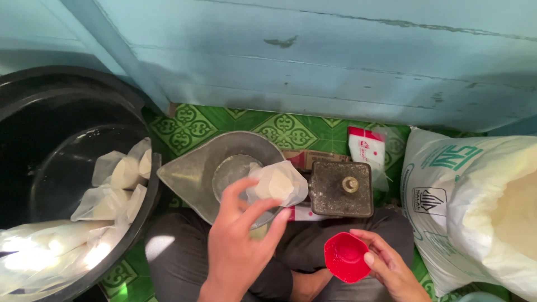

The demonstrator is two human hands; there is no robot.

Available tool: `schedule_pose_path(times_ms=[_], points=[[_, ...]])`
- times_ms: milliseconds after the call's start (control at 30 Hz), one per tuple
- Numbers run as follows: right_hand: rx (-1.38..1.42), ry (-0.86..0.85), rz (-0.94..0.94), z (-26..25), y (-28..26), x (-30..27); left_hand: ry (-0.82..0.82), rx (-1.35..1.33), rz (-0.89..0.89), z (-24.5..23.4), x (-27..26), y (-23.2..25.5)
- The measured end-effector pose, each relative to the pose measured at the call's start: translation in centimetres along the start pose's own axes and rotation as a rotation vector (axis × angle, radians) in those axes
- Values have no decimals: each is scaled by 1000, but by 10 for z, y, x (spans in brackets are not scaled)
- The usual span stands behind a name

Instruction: Scooping white powder from a large sack into small plastic bags using a red cup as a measuring tool.

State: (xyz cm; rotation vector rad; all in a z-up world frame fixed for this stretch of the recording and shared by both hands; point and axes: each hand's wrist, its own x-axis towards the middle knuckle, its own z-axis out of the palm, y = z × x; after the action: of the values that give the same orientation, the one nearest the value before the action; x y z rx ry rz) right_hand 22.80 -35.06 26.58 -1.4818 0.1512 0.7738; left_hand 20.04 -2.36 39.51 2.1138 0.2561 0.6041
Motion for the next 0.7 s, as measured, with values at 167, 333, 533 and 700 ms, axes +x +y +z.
schedule_pose_path(times_ms=[167, 333, 533, 700], points=[[23, -3, 19, 1, 9, 1, -123, 304, 6, 28, 25, -11], [11, -8, 25, -2, 17, 4, -248, 338, -114, 35, 30, -17], [-18, 28, 79, 5, 8, 4, -195, 266, -54, 26, 34, -19], [-29, 13, 33, 12, 0, 4, -201, 254, -116, 6, 43, -24]])
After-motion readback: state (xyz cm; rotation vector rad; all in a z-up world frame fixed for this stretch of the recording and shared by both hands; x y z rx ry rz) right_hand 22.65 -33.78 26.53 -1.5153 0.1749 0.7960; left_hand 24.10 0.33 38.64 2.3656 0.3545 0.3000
